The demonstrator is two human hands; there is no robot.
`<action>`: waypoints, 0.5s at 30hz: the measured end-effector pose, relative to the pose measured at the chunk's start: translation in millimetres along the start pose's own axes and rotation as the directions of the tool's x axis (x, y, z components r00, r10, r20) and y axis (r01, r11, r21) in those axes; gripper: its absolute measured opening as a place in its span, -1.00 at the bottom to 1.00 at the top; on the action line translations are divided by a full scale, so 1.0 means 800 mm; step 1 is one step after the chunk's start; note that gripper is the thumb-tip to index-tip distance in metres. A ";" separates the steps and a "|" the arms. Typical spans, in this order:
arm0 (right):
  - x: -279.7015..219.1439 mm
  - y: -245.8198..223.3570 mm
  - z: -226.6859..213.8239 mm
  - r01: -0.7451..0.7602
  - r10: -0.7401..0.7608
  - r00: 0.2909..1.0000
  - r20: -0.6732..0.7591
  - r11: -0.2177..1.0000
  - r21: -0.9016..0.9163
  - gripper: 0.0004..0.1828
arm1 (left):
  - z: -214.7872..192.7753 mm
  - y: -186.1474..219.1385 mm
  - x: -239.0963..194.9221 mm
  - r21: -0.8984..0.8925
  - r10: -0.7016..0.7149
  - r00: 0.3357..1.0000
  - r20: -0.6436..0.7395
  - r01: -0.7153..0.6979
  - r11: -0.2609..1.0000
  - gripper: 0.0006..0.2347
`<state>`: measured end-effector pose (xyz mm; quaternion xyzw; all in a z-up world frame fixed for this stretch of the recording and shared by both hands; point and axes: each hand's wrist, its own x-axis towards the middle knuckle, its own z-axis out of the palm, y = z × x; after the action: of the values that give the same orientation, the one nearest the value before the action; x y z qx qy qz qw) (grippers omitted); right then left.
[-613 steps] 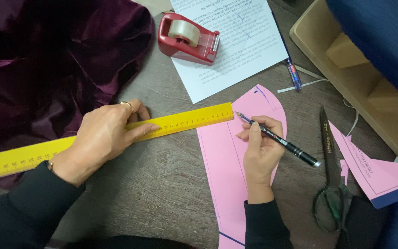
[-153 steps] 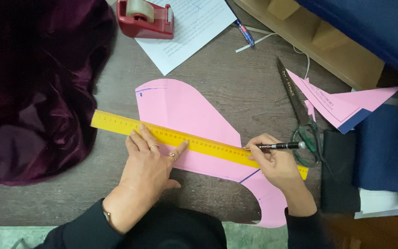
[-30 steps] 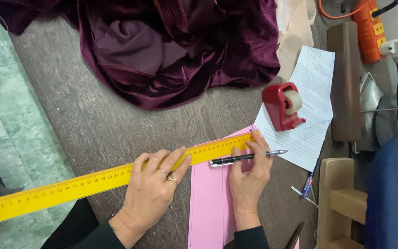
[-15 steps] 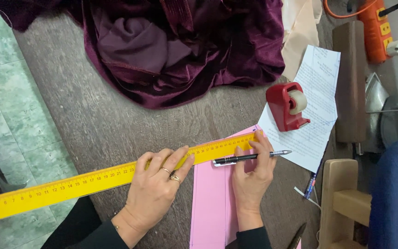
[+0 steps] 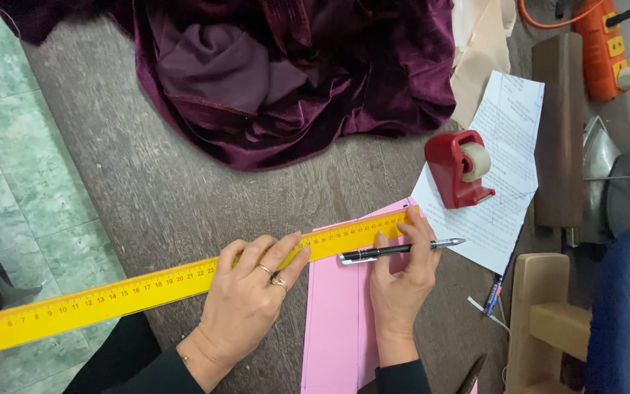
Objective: The person tapes two pink paper pattern pieces together on a table. They then use a yellow ruler and a black pen to draw straight lines on the combined pattern. Finally, they use scissors to cut along the marked lines.
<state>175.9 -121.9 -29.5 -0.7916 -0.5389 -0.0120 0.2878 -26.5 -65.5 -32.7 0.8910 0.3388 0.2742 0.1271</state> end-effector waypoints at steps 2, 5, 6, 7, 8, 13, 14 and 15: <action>0.000 0.000 -0.001 0.005 -0.005 1.000 -0.001 1.000 -0.007 -0.79 | 0.000 0.000 0.000 -0.001 0.000 1.000 -0.004 0.000 1.000 -0.81; 0.000 -0.001 -0.001 -0.018 0.017 1.000 0.013 1.000 0.003 -0.77 | 0.000 0.000 0.000 0.009 -0.008 1.000 0.004 0.008 1.000 -0.81; 0.000 -0.002 -0.001 -0.018 0.018 1.000 0.015 1.000 -0.003 -0.77 | 0.000 0.000 0.000 0.008 -0.007 1.000 0.007 0.007 1.000 -0.81; 0.001 -0.002 -0.001 -0.018 0.018 1.000 0.017 1.000 -0.009 -0.77 | 0.000 0.000 0.000 0.007 -0.005 1.000 0.011 0.005 1.000 -0.81; 0.001 -0.002 -0.002 -0.018 0.018 1.000 0.018 1.000 -0.009 -0.77 | 0.000 0.000 0.000 0.007 -0.006 1.000 0.011 0.005 1.000 -0.81; 0.001 -0.002 -0.001 -0.032 0.032 0.999 0.013 0.999 0.012 -0.77 | 0.001 0.000 0.000 0.013 -0.010 1.000 0.013 0.010 1.000 -0.82; 0.001 -0.003 -0.002 -0.033 0.033 0.999 0.013 0.999 0.012 -0.77 | 0.001 0.000 0.000 0.013 -0.010 1.000 0.013 0.010 1.000 -0.82; 0.001 -0.003 -0.002 -0.029 0.029 0.999 0.014 1.000 0.012 -0.76 | 0.001 0.001 0.000 0.011 -0.011 1.000 0.009 0.011 1.000 -0.82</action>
<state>174.8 -121.6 -27.1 -0.7975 -0.5294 0.0009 0.2893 -26.0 -66.1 -33.1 0.8909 0.3448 0.2676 0.1255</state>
